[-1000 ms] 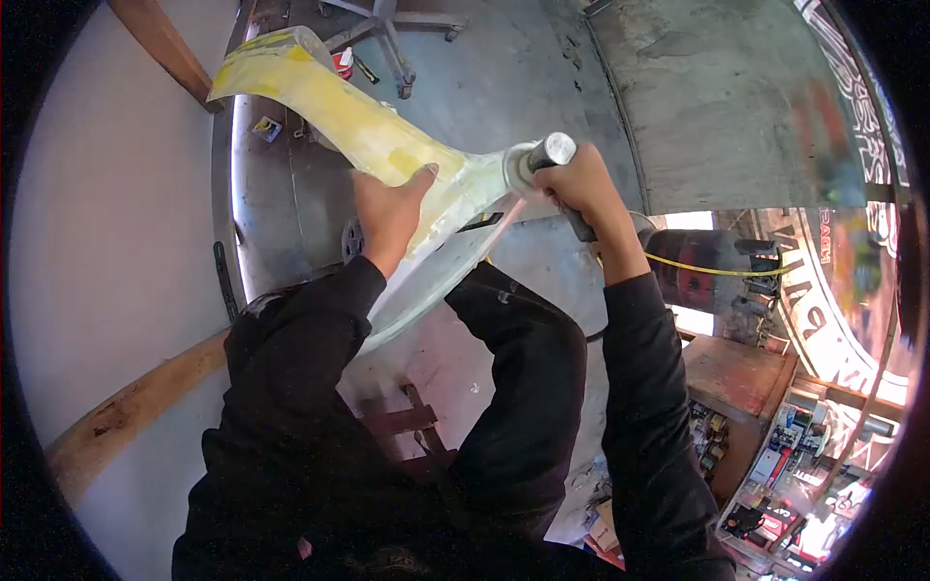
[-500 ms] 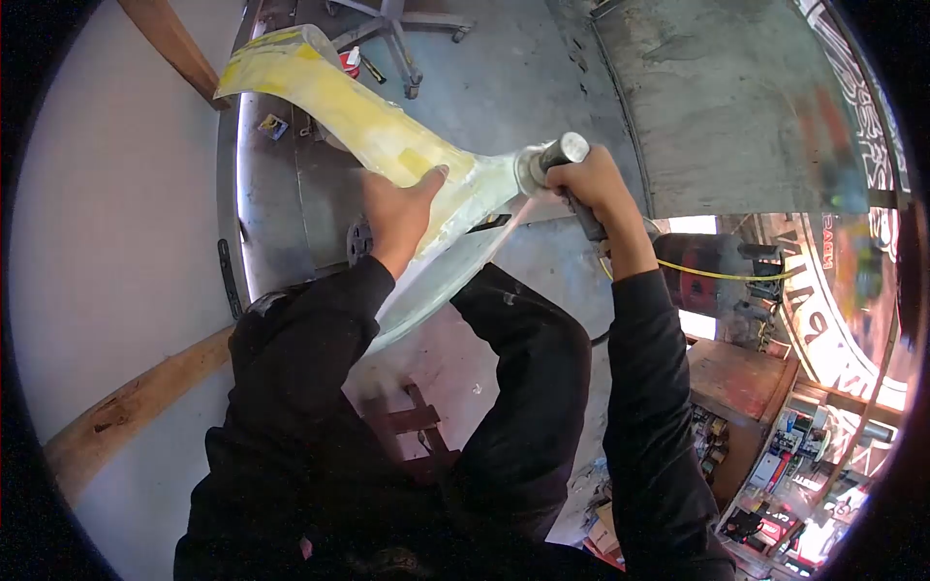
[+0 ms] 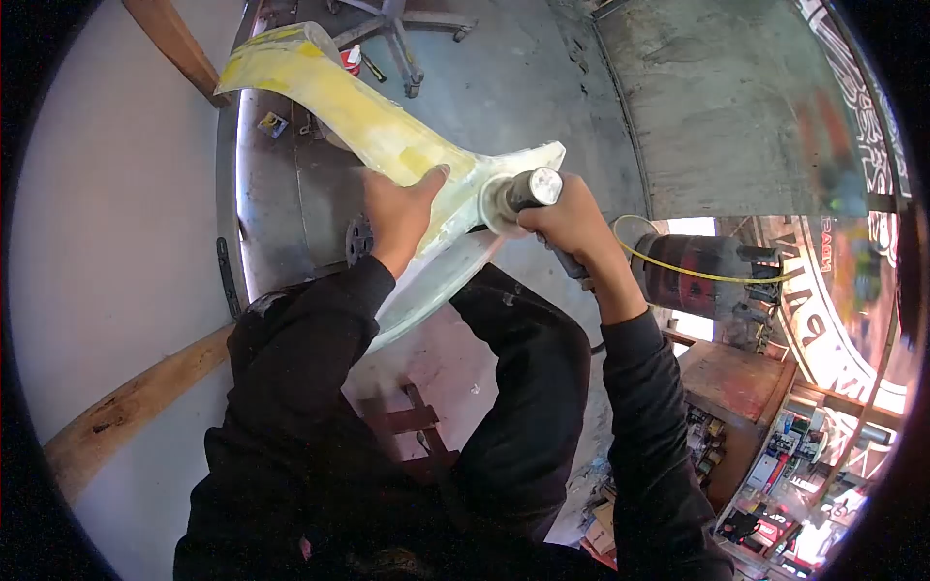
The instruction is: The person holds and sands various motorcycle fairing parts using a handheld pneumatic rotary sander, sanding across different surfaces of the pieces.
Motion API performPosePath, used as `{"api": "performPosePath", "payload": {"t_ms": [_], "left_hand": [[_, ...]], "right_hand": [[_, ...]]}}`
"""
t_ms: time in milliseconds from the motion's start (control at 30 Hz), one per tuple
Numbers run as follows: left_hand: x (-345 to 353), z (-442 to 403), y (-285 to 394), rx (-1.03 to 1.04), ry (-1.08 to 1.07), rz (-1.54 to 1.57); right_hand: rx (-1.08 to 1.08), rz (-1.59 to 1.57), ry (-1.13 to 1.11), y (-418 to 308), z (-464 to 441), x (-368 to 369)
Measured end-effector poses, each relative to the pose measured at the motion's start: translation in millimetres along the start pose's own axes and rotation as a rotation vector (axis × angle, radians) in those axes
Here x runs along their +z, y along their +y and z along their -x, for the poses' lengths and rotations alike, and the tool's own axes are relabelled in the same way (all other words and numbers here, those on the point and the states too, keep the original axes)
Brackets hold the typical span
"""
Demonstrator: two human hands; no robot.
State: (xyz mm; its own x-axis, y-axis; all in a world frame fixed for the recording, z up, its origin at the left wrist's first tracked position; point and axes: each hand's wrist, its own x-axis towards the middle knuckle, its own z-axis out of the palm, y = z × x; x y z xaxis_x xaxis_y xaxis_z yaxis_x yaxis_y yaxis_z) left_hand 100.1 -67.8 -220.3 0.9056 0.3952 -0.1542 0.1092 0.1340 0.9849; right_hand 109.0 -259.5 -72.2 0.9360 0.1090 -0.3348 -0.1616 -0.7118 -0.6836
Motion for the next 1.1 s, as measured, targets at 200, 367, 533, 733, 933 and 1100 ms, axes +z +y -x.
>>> {"api": "performPosePath", "payload": {"t_ms": [200,367,533,733,933,1100], "left_hand": [[-2,-1,-4,-0.007,-0.018,-0.003],[-2,4,13,0.028,-0.015,0.014],[-1,2,9,0.059,-0.005,0.012],[-1,3,7,0.026,0.004,-0.007],[-1,1,9,0.051,-0.033,-0.009],[-2,4,19,-0.004,-0.028,0.035]], "right_hand": [[0.048,0.073,0.064,24,-29,-17],[0.121,0.071,0.102,34,-51,-36],[0.132,0.107,0.103,27,-44,-33],[0.02,0.045,0.062,25,-20,-9],[0.06,0.003,-0.03,1,4,13],[0.117,0.034,-0.036,5,-7,0]]}}
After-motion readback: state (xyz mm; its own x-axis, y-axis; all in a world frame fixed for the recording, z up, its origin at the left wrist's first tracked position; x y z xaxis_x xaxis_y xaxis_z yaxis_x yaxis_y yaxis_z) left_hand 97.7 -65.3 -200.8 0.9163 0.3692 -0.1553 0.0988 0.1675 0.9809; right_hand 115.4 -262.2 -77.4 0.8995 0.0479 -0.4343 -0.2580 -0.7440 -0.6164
